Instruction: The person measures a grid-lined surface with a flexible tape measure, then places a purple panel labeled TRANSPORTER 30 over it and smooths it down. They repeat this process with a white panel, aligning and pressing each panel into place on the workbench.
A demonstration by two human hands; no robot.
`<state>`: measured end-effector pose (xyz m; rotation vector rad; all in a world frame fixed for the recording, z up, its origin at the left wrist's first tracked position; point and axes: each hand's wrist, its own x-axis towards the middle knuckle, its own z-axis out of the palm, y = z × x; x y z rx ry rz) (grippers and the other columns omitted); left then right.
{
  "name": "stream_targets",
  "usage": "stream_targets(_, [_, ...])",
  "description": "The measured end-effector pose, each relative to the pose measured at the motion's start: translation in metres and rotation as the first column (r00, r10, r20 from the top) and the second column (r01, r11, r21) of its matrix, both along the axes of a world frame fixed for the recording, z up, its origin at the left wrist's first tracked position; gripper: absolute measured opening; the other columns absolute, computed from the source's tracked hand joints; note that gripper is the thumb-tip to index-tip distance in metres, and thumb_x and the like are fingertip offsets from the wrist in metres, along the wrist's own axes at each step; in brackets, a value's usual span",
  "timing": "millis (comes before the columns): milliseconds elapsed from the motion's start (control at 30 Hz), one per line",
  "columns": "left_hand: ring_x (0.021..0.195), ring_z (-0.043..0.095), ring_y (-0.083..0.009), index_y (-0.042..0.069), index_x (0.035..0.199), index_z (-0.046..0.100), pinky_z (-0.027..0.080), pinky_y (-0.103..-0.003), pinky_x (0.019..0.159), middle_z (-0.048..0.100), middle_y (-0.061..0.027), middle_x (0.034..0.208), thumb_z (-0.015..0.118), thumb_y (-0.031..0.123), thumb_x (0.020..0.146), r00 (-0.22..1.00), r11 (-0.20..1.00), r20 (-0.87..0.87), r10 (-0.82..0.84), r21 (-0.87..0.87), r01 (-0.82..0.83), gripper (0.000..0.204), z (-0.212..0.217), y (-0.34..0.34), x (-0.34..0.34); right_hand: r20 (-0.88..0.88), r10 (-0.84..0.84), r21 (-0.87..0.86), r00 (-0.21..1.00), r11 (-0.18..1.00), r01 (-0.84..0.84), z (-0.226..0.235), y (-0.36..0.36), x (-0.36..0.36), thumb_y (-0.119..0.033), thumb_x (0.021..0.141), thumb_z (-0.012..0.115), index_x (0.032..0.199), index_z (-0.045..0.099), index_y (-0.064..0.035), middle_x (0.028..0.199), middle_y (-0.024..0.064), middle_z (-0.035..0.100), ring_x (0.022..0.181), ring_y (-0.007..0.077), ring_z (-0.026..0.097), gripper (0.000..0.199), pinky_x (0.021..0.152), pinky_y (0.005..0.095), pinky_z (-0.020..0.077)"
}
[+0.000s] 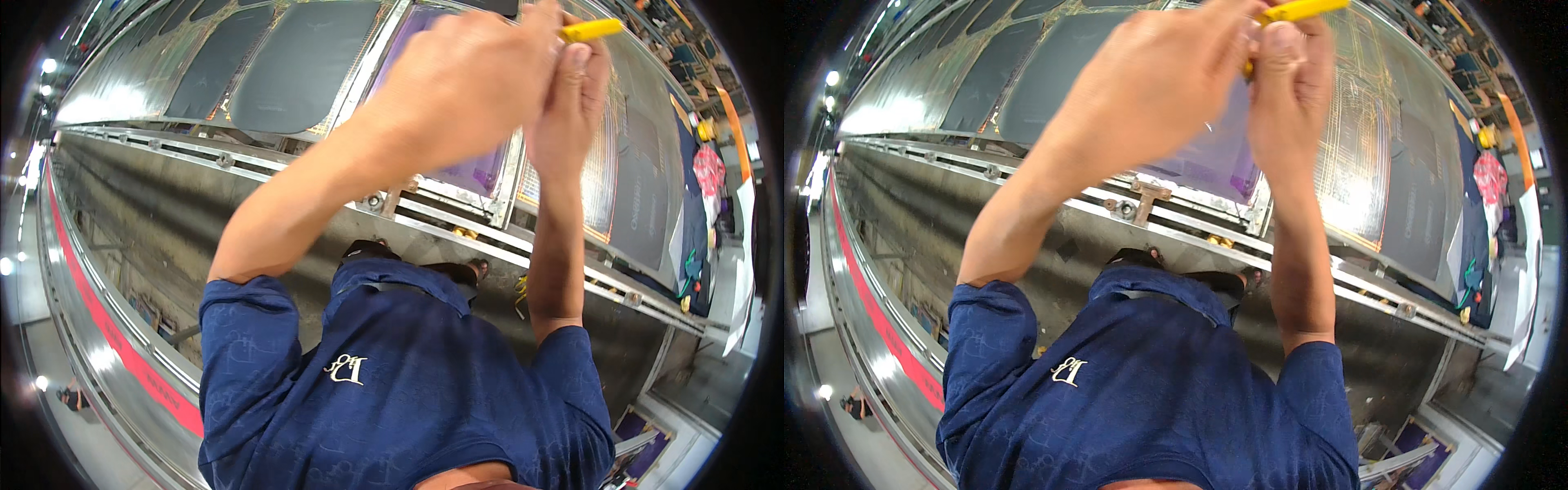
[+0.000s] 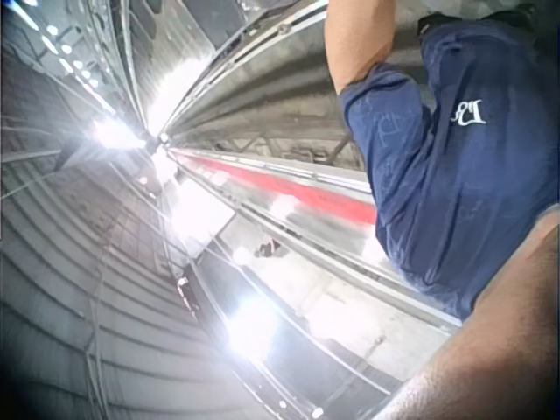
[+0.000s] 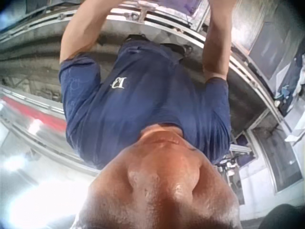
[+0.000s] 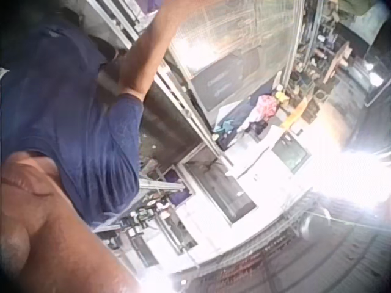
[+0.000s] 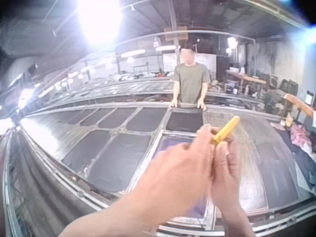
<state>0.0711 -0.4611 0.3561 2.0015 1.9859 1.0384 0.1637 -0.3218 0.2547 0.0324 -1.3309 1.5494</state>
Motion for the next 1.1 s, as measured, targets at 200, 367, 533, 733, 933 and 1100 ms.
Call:
stream_targets(200, [0.076,0.062,-0.0382,0.001,0.102,0.063,0.047,-0.046,0.068,0.062,-0.0236,0.082,0.057,0.023,0.097,0.995,0.995,-0.064,0.074,-0.068,-0.078,0.024,-0.018,-0.022,-0.033,0.677,-0.143,0.368,0.722,0.916,-0.163,-0.07,-0.058,-0.008,-0.016,0.1,0.058,0.119,0.056,-0.0012,0.106,0.0126,0.071,0.093,0.0256,0.067,0.024,0.088,0.0384,0.051])
stream_targets(367, [0.068,0.065,-0.0382,0.001,0.093,0.064,0.05,-0.047,0.063,0.064,-0.0204,0.072,0.052,0.021,0.101,0.972,0.98,-0.207,0.113,-0.135,-0.143,0.024,-0.073,-0.016,-0.035,0.895,0.021,0.178,0.445,0.899,-0.401,-0.116,-0.063,-0.003,-0.013,0.102,0.053,0.104,0.056,0.0013,0.089,0.0155,0.069,0.086,0.0273,0.068,0.014,0.081,0.0389,0.0514])
stream_targets(533, [0.07,0.067,-0.0388,-0.001,0.095,0.062,0.052,-0.051,0.064,0.066,-0.0195,0.072,0.054,0.019,0.1,0.956,0.986,-0.272,0.107,-0.091,-0.136,0.022,-0.081,-0.014,-0.043,0.89,0.028,0.137,0.455,0.935,-0.326,-0.121,-0.069,-0.004,-0.011,0.101,0.052,0.1,0.056,0.0025,0.081,0.0157,0.068,0.077,0.0283,0.067,0.014,0.076,0.0391,0.0508])
stream_targets(733, [0.07,0.069,-0.0357,0.001,0.098,0.061,0.053,-0.046,0.06,0.067,-0.0179,0.075,0.058,0.015,0.094,0.944,0.971,-0.293,0.152,-0.134,-0.198,0.016,-0.087,-0.019,-0.049,0.891,-0.041,0.23,0.452,0.899,-0.372,-0.134,-0.071,-0.003,-0.011,0.098,0.055,0.101,0.057,-0.0008,0.077,0.016,0.068,0.072,0.0298,0.067,0.011,0.072,0.0408,0.0512])
stream_targets(933, [0.082,0.065,-0.0214,-0.002,0.123,0.057,0.051,-0.034,0.073,0.065,-0.0068,0.086,0.066,0.019,0.085,0.589,0.873,-0.692,0.416,0.122,-0.473,0.045,-0.102,-0.027,-0.019,0.736,-0.209,0.458,0.644,0.854,-0.246,-0.153,-0.078,-0.006,-0.008,0.093,0.056,0.11,0.061,-0.0044,0.084,0.0252,0.067,0.082,0.0484,0.064,0.018,0.074,0.0545,0.0495])
stream_targets(1100, [0.083,0.062,-0.0182,-0.006,0.13,0.053,0.048,-0.032,0.075,0.06,-0.0059,0.084,0.07,0.048,0.086,0.6,0.956,-0.781,0.171,-0.016,-0.293,0.072,-0.094,-0.035,-0.027,0.837,-0.282,0.369,0.47,0.924,-0.103,-0.164,-0.104,-0.002,-0.012,0.096,0.052,0.126,0.052,-0.0055,0.082,0.0278,0.066,0.083,0.0525,0.061,0.031,0.075,0.0564,0.0489])
